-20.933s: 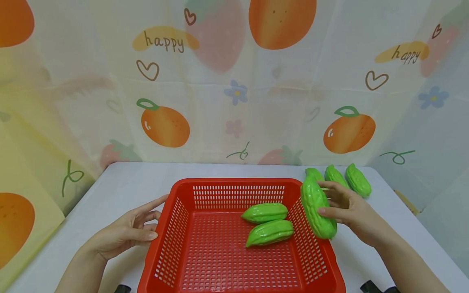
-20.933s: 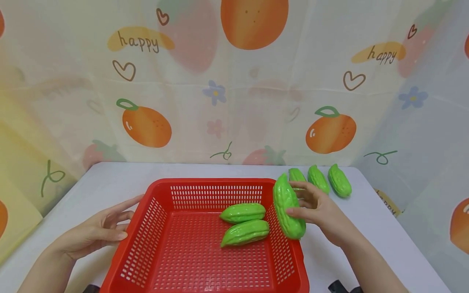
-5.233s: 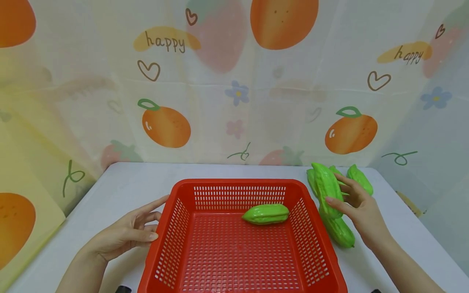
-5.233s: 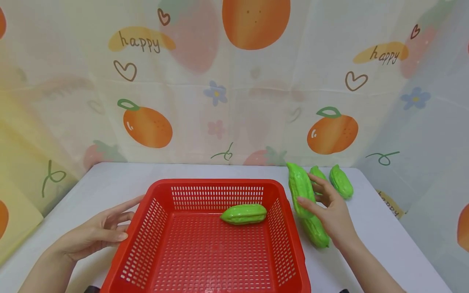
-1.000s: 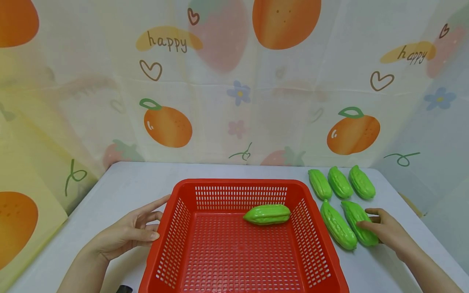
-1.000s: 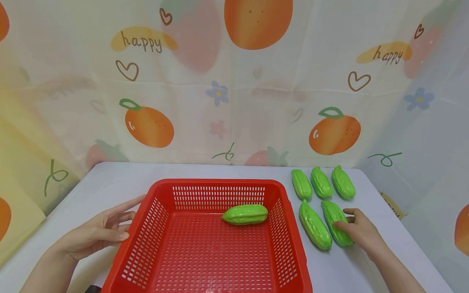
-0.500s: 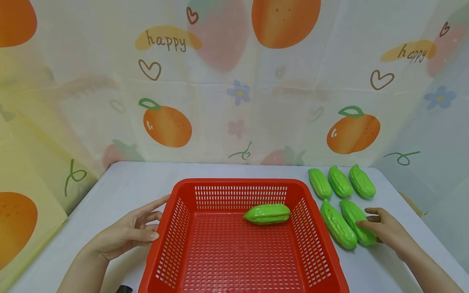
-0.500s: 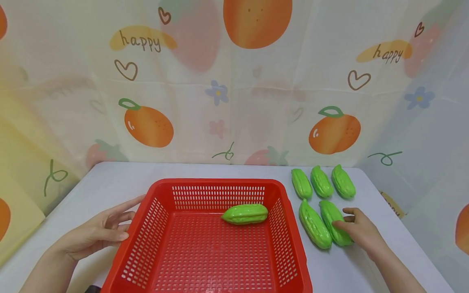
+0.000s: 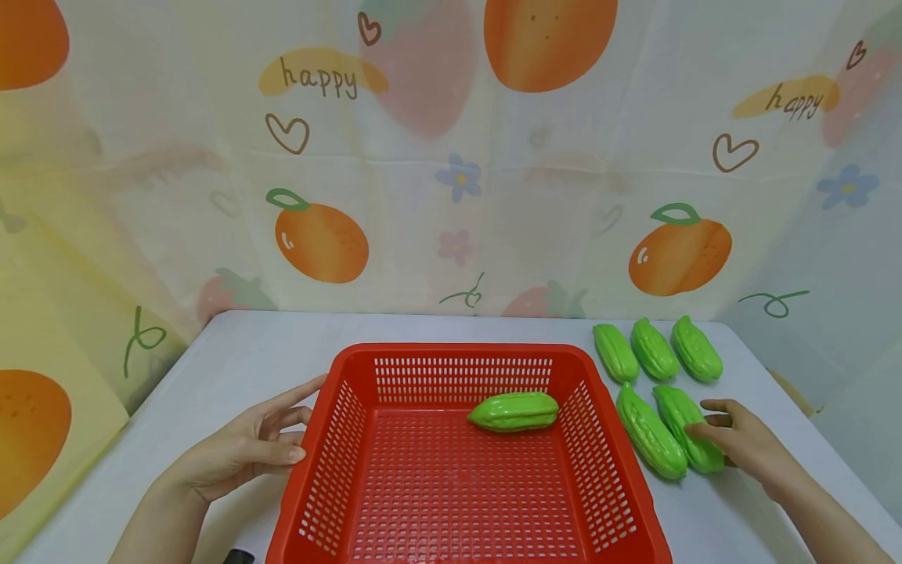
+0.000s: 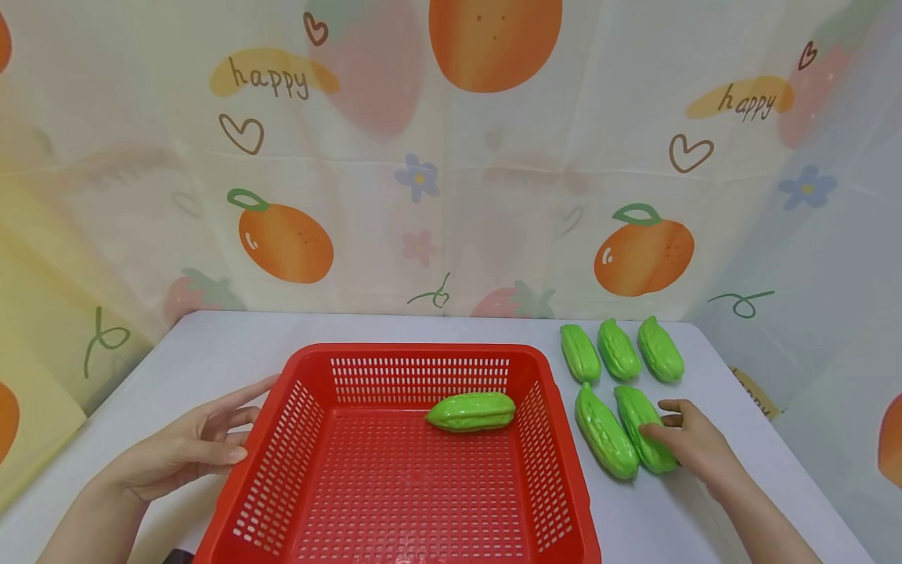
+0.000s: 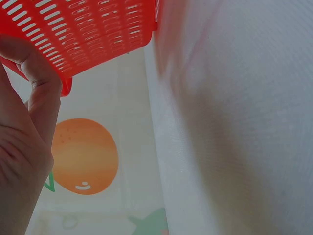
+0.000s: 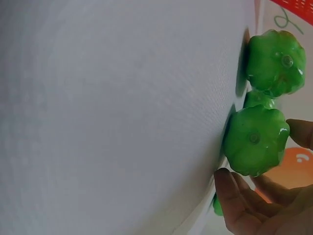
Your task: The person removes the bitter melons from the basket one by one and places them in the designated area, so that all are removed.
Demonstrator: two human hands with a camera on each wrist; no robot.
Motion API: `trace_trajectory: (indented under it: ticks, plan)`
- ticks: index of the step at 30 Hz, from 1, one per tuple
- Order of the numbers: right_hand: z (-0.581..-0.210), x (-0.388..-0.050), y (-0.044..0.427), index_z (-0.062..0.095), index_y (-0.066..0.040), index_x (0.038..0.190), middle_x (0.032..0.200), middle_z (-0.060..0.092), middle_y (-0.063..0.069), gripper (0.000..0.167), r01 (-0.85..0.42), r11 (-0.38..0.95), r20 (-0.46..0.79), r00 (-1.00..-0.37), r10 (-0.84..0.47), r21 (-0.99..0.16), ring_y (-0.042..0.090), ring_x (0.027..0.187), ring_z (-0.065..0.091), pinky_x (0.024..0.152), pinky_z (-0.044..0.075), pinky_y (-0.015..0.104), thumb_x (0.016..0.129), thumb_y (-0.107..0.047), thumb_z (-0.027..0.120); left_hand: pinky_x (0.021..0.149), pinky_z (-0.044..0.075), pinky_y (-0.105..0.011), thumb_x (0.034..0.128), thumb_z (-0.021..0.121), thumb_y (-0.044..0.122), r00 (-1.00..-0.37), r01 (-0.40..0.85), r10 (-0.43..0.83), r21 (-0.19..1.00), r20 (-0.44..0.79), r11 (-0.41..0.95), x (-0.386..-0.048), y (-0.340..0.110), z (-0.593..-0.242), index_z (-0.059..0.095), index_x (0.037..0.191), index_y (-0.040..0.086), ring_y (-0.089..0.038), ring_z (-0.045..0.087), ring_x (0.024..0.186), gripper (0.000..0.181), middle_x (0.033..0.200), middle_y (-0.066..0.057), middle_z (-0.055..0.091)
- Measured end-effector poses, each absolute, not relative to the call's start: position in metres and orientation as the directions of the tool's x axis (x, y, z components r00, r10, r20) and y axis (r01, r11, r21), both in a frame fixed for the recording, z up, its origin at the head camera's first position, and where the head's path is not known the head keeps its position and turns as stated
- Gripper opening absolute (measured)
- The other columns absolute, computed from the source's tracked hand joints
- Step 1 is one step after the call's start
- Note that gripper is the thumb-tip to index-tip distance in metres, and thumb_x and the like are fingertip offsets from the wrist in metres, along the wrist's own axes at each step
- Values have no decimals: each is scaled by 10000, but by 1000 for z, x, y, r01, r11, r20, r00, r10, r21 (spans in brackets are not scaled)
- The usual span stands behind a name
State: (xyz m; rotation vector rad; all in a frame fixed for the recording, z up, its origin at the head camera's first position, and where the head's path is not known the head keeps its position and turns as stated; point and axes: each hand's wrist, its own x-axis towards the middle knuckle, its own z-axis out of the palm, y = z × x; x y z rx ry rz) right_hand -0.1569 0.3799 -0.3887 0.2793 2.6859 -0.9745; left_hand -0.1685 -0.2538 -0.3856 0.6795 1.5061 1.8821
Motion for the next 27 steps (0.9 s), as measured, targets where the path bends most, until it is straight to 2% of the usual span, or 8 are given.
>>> trace_trajectory:
  ticks: [6, 16, 20, 23, 27]
  plan:
    - [-386, -157, 379, 203, 189, 1452, 1436, 329, 443, 784, 255, 761, -302, -950, 81, -597, 529, 1239, 483, 872, 570, 438, 1004, -380, 504, 815, 594, -279, 951, 446, -101, -672, -152, 740, 978, 3, -141, -169, -253, -385, 142, 1598, 225, -89, 682, 943, 785, 1166, 30, 580]
    - [-372, -157, 381, 219, 188, 1450, 1421, 350, 446, 739, 188, 779, -186, -978, 93, -598, 524, 1161, 551, 871, 574, 465, 1016, -342, 494, 800, 595, -274, 952, 463, -84, -681, -153, 733, 980, -11, -128, -169, -253, -384, 154, 1596, 229, -84, 685, 935, 780, 1157, 34, 581]
    - [-368, -158, 381, 215, 171, 1461, 1433, 342, 432, 749, 189, 777, -166, -980, 110, -600, 537, 1195, 521, 879, 571, 478, 1020, -372, 481, 812, 597, -284, 953, 459, -82, -682, -153, 732, 980, -12, -127, -169, -253, -384, 152, 1596, 228, -89, 688, 946, 777, 1166, 32, 580]
    - [-367, -157, 379, 226, 161, 1463, 1439, 346, 420, 737, 173, 771, -143, -984, 108, -612, 556, 1244, 473, 850, 583, 424, 1024, -375, 475, 805, 596, -278, 953, 463, -77, -683, -155, 730, 980, -15, -124, -169, -253, -384, 154, 1596, 233, -85, 687, 939, 777, 1161, 34, 581]
    - [-362, -154, 373, 246, 142, 1469, 1445, 361, 396, 720, 144, 763, -106, -989, 98, -630, 558, 1269, 450, 749, 564, 226, 1025, -373, 484, 786, 590, -260, 951, 472, -73, -687, -154, 727, 980, -17, -122, -169, -254, -385, 160, 1595, 238, -76, 679, 922, 780, 1151, 38, 580]
